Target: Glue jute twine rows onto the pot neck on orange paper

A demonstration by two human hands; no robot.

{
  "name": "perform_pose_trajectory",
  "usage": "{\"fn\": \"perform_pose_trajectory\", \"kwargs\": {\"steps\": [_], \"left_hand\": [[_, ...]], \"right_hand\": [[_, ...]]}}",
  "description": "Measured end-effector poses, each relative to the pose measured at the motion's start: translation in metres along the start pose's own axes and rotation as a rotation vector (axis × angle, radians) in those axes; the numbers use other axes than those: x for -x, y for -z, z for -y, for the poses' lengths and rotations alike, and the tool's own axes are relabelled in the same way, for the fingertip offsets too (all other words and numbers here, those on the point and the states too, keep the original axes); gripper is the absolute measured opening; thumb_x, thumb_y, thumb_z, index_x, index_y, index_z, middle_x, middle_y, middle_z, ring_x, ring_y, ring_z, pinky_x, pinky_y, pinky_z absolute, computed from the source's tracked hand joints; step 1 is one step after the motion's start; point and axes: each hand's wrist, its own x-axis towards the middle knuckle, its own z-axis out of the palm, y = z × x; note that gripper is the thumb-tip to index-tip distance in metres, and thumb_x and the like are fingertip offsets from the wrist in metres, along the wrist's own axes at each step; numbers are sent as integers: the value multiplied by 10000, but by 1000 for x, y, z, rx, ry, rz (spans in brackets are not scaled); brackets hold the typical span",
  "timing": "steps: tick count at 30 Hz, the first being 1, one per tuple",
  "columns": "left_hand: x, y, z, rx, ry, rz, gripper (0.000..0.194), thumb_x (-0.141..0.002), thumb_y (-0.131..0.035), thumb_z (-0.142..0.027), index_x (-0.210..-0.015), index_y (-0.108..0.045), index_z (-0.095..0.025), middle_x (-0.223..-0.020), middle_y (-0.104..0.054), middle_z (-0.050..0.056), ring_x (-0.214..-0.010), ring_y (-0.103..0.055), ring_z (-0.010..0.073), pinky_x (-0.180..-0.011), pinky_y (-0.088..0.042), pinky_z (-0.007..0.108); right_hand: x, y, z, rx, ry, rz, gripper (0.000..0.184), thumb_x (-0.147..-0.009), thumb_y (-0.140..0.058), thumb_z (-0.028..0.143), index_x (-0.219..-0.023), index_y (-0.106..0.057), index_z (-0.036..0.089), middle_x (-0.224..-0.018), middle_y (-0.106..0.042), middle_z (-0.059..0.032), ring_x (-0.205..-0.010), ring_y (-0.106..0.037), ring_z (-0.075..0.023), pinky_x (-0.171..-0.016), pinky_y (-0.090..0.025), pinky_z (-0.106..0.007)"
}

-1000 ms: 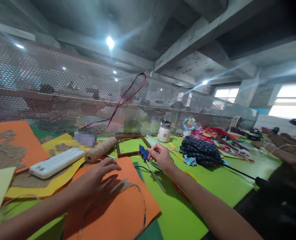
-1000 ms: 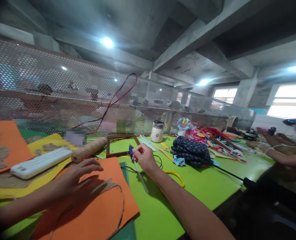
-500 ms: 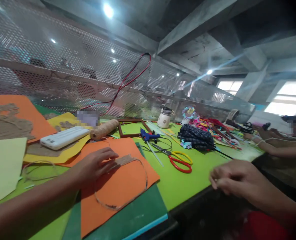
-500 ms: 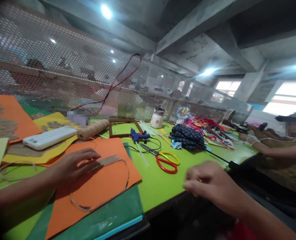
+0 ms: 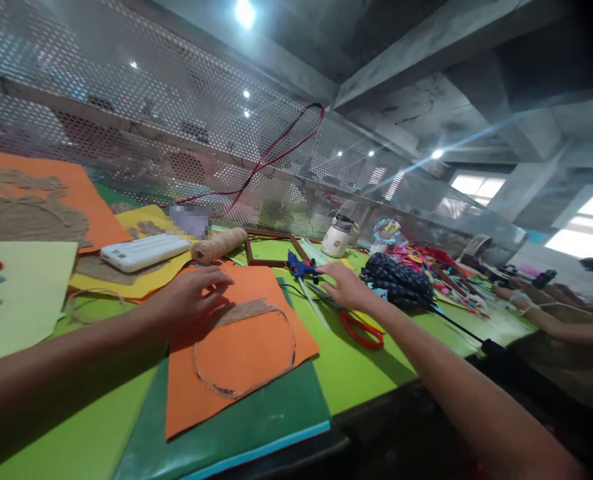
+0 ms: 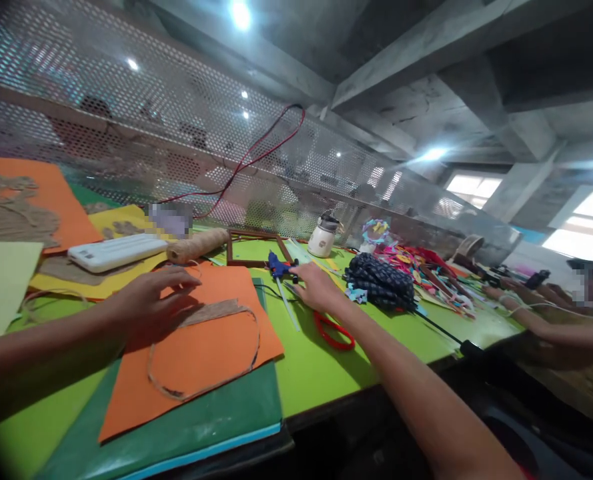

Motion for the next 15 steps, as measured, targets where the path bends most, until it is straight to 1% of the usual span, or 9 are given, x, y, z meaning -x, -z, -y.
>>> {"fn": "perform_pose_trajectory", "kwargs": {"steps": [1, 2, 3, 5, 8, 10, 12, 15], "left_hand": [[-1, 2, 0, -6, 3, -3, 394, -947, -512, -444, -1042, -801, -194, -1002, -815, 135, -877, -743, 264, -776, -558, 343], [-1, 4, 0, -11, 4, -3, 384, -941, -508, -429, -1041, -799, -198, -1007, -819, 136, -881, -744, 264, -778, -558, 344], [0, 6, 0, -13, 5, 0, 372, -940, -506, -410, -1043, -795, -200, -1020, -822, 136, -903, -745, 263, -792, -558, 345], [3, 8, -1, -7, 3, 10, 349, -943, -509, -378, -1046, -787, -194, -1035, -821, 129, -942, -738, 251, -821, -555, 341], [10, 6, -1, 17, 7, 10, 343, -975, -526, -382, -1082, -772, -169, -1043, -803, 111, -938, -716, 215, -824, -547, 323], [16, 2, 2, 36, 11, 1, 352, -996, -545, -420, -1100, -765, -165, -1053, -795, 99, -931, -712, 202, -811, -544, 316], [22, -2, 6, 53, 1, -4, 366, -1015, -543, -457, -1095, -765, -177, -1047, -797, 87, -928, -719, 197, -806, -546, 316], [28, -7, 9, 79, -42, 14, 392, -1042, -516, -495, -1087, -773, -202, -1020, -802, 71, -900, -729, 179, -790, -548, 301]], "right_hand": [[-22, -13, 3, 23, 8, -4, 325, -1084, -657, 334, -1371, -683, 184, -1417, -686, -112, -1283, -680, -295, -1083, -579, -525], [-40, -25, 3, 48, -1, -2, 358, -1059, -703, 369, -1368, -672, 190, -1407, -676, -115, -1226, -693, -286, -1035, -603, -519], [-54, -37, 2, 72, -12, 3, 379, -1055, -708, 380, -1377, -661, 185, -1404, -670, -115, -1208, -695, -285, -1013, -610, -513], [-72, -57, -5, 114, -44, 29, 390, -1050, -715, 385, -1379, -655, 184, -1393, -670, -116, -1181, -700, -277, -990, -619, -501], [-87, -79, -17, 151, -76, 61, 391, -1049, -716, 383, -1378, -657, 179, -1392, -670, -119, -1185, -700, -279, -992, -618, -501], [-95, -88, -24, 154, -88, 64, 392, -1047, -718, 380, -1377, -657, 176, -1392, -670, -120, -1190, -698, -282, -996, -616, -504], [-103, -92, -30, 138, -106, 50, 391, -1046, -720, 381, -1373, -659, 176, -1391, -671, -120, -1193, -697, -283, -999, -615, -506], [-115, -86, -44, 75, -175, -15, 383, -1048, -718, 381, -1367, -662, 177, -1384, -675, -117, -1186, -700, -280, -995, -616, -503]]}}
